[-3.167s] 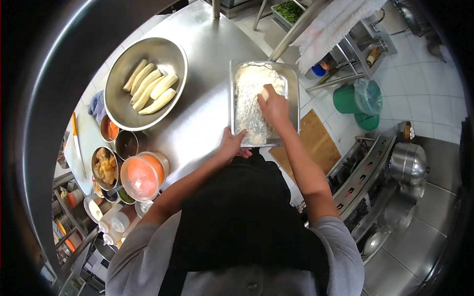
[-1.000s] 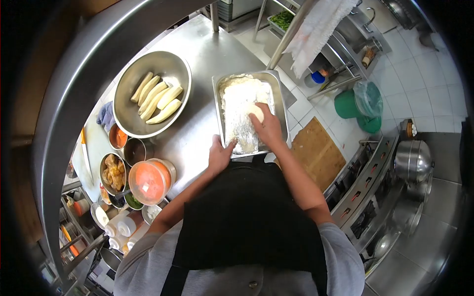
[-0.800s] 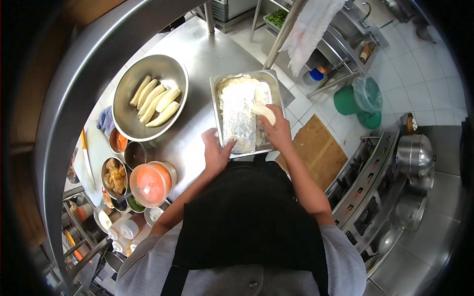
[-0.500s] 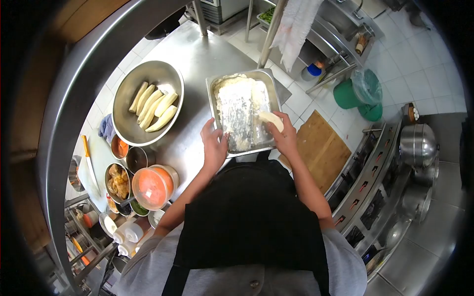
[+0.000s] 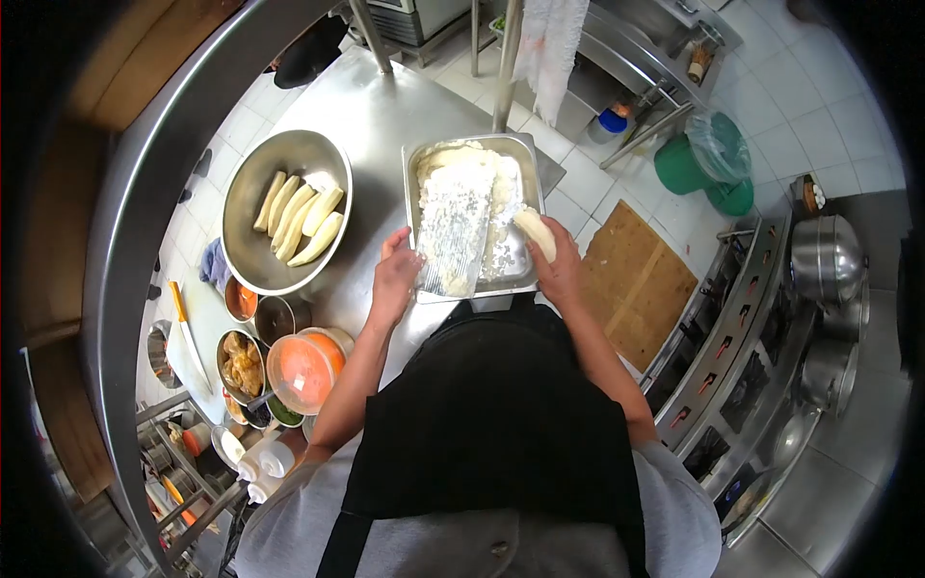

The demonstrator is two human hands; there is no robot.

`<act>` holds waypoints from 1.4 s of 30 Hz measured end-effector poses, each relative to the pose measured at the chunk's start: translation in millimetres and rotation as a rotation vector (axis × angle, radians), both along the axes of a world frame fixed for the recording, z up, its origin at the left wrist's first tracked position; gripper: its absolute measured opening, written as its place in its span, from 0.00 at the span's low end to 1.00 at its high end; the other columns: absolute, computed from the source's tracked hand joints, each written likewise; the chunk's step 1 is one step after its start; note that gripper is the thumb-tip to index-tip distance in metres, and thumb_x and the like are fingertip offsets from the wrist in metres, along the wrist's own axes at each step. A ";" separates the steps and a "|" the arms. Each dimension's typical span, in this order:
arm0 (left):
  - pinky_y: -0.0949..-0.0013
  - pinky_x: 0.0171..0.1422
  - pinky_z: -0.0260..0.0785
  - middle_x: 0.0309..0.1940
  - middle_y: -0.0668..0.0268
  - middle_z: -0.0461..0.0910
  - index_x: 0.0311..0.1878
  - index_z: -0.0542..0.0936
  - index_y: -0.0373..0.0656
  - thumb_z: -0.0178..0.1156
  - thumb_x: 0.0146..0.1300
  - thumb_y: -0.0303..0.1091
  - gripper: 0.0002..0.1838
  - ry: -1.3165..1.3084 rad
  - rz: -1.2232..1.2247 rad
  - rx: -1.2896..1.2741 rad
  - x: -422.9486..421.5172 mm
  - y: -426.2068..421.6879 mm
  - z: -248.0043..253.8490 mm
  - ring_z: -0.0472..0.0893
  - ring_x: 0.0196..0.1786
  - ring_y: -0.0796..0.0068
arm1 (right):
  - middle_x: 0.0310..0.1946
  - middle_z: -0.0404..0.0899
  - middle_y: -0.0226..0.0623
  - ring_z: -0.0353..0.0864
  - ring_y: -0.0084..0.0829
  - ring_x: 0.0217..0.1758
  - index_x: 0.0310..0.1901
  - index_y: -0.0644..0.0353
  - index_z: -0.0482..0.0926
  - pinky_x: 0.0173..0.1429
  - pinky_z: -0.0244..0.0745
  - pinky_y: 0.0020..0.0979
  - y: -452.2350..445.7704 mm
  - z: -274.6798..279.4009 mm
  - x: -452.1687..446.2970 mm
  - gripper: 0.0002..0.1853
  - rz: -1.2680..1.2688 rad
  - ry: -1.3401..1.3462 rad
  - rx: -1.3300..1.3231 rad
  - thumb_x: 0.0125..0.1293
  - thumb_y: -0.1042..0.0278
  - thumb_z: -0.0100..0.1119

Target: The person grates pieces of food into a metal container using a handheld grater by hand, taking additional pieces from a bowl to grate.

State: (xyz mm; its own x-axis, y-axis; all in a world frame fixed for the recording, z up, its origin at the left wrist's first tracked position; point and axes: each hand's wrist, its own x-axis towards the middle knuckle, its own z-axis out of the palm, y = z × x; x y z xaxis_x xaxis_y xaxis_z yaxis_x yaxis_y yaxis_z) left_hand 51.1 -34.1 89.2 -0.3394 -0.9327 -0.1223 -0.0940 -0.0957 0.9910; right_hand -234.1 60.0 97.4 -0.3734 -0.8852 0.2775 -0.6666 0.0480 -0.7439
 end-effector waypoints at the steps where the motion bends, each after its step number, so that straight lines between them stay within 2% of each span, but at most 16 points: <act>1: 0.61 0.77 0.54 0.72 0.52 0.61 0.38 0.81 0.30 0.61 0.66 0.24 0.05 -0.001 -0.003 -0.001 1.5 -1.8 0.4 0.63 0.75 0.54 | 0.51 0.81 0.46 0.78 0.47 0.51 0.62 0.59 0.73 0.55 0.72 0.44 -0.8 -4.6 4.0 0.25 -0.021 -0.005 -0.051 0.66 0.62 0.65; 7: 0.60 0.75 0.57 0.71 0.50 0.62 0.39 0.82 0.32 0.62 0.66 0.27 0.06 -0.145 -0.036 -0.066 3.2 -24.4 -7.4 0.63 0.75 0.55 | 0.41 0.79 0.45 0.75 0.48 0.44 0.62 0.60 0.73 0.50 0.73 0.42 -10.8 -20.4 6.0 0.26 0.052 0.140 -0.183 0.63 0.68 0.67; 10: 0.62 0.69 0.63 0.67 0.48 0.67 0.38 0.83 0.34 0.63 0.65 0.32 0.09 -0.283 -0.135 -0.040 -3.9 -45.6 -0.4 0.69 0.70 0.56 | 0.40 0.77 0.45 0.75 0.47 0.44 0.62 0.60 0.73 0.49 0.73 0.42 -15.6 -23.4 -0.4 0.26 0.054 0.144 -0.192 0.63 0.68 0.68; 12: 0.62 0.65 0.63 0.54 0.52 0.76 0.35 0.81 0.33 0.64 0.66 0.34 0.11 -0.420 -0.168 -0.119 -11.1 -55.7 5.1 0.71 0.66 0.62 | 0.40 0.77 0.45 0.75 0.47 0.44 0.62 0.60 0.73 0.49 0.73 0.42 -16.8 -23.5 -3.5 0.26 0.061 0.143 -0.193 0.63 0.68 0.68; 13: 0.64 0.57 0.67 0.44 0.54 0.78 0.35 0.81 0.33 0.65 0.65 0.36 0.13 -0.492 -0.170 -0.241 -14.4 -60.4 1.5 0.76 0.56 0.65 | 0.41 0.77 0.45 0.75 0.47 0.44 0.62 0.59 0.73 0.50 0.73 0.42 -18.3 -23.4 -6.0 0.26 0.066 0.142 -0.196 0.63 0.68 0.68; 19: 0.67 0.42 0.68 0.32 0.61 0.78 0.35 0.79 0.33 0.64 0.66 0.37 0.14 -0.479 -0.179 0.011 -30.1 -56.9 22.0 0.74 0.36 0.74 | 0.42 0.78 0.44 0.75 0.45 0.45 0.62 0.59 0.73 0.50 0.73 0.40 -22.2 -26.3 -23.7 0.27 0.157 0.207 -0.189 0.61 0.69 0.70; 24: 0.66 0.39 0.63 0.30 0.64 0.74 0.33 0.78 0.33 0.65 0.66 0.34 0.13 -0.477 -0.215 0.137 -16.4 -17.1 2.3 0.71 0.36 0.76 | 0.44 0.77 0.45 0.74 0.48 0.48 0.63 0.57 0.73 0.53 0.73 0.42 -25.0 -22.9 -49.6 0.29 0.276 0.211 -0.162 0.60 0.69 0.70; 28: 0.67 0.44 0.61 0.26 0.67 0.69 0.30 0.76 0.35 0.63 0.67 0.30 0.11 -0.421 -0.053 0.019 -10.7 9.8 -7.1 0.68 0.36 0.74 | 0.46 0.76 0.45 0.74 0.48 0.50 0.62 0.56 0.73 0.56 0.73 0.42 -38.4 -13.5 -60.1 0.28 0.350 0.240 -0.188 0.60 0.70 0.70; 30: 0.63 0.43 0.67 0.32 0.53 0.78 0.34 0.81 0.31 0.64 0.65 0.34 0.12 -0.430 -0.079 -0.133 -4.2 5.1 0.3 0.76 0.38 0.67 | 0.45 0.76 0.45 0.74 0.48 0.51 0.62 0.56 0.73 0.56 0.73 0.42 -48.6 -11.1 -62.0 0.28 0.374 0.226 -0.191 0.60 0.70 0.70; 31: 0.63 0.43 0.67 0.32 0.53 0.78 0.34 0.81 0.31 0.64 0.65 0.34 0.12 -0.434 -0.074 -0.136 -2.5 0.7 7.5 0.76 0.38 0.67 | 0.45 0.76 0.45 0.74 0.48 0.50 0.62 0.56 0.73 0.56 0.73 0.41 -52.3 -10.4 -62.7 0.27 0.392 0.225 -0.185 0.60 0.70 0.70; 33: 0.67 0.50 0.61 0.29 0.67 0.73 0.30 0.77 0.37 0.63 0.66 0.28 0.08 -0.357 -0.152 0.285 0.8 -10.0 22.2 0.69 0.42 0.71 | 0.45 0.76 0.45 0.74 0.48 0.50 0.62 0.56 0.73 0.56 0.73 0.41 -59.4 -9.9 -64.9 0.27 0.408 0.222 -0.184 0.60 0.70 0.70; 34: 0.67 0.50 0.61 0.29 0.67 0.73 0.30 0.77 0.37 0.63 0.66 0.28 0.08 -0.360 -0.155 0.280 4.0 -13.3 21.5 0.69 0.42 0.71 | 0.45 0.76 0.45 0.74 0.48 0.50 0.62 0.55 0.74 0.56 0.73 0.41 -62.6 -9.7 -67.2 0.27 0.431 0.215 -0.189 0.60 0.70 0.69; 36: 0.69 0.49 0.62 0.30 0.68 0.74 0.33 0.79 0.38 0.63 0.65 0.28 0.06 -0.418 -0.115 -0.186 9.6 -15.4 22.9 0.70 0.42 0.72 | 0.45 0.76 0.45 0.74 0.49 0.50 0.62 0.55 0.74 0.56 0.73 0.42 -64.9 -9.7 -70.3 0.27 0.448 0.202 -0.191 0.60 0.70 0.69; 37: 0.69 0.48 0.62 0.31 0.68 0.75 0.34 0.81 0.38 0.63 0.65 0.29 0.05 -0.383 0.022 -0.166 7.7 -11.1 25.2 0.71 0.44 0.73 | 0.45 0.76 0.45 0.74 0.49 0.50 0.62 0.55 0.74 0.56 0.73 0.42 -65.9 -9.6 -70.3 0.26 0.451 0.192 -0.181 0.61 0.70 0.69; 41: 0.71 0.46 0.63 0.28 0.71 0.75 0.34 0.83 0.39 0.64 0.65 0.30 0.05 -0.475 -0.039 -0.106 5.4 -17.1 39.3 0.73 0.41 0.76 | 0.45 0.75 0.45 0.74 0.48 0.50 0.62 0.55 0.74 0.57 0.72 0.41 -72.4 -9.9 -71.2 0.26 0.456 0.174 -0.164 0.61 0.70 0.68; 42: 0.72 0.43 0.64 0.27 0.72 0.76 0.34 0.83 0.39 0.64 0.66 0.30 0.06 -0.358 -0.011 0.078 -1.5 -14.6 37.6 0.73 0.36 0.78 | 0.45 0.75 0.45 0.74 0.48 0.50 0.62 0.55 0.74 0.57 0.72 0.41 -73.7 -11.0 -70.3 0.26 0.461 0.168 -0.159 0.61 0.70 0.68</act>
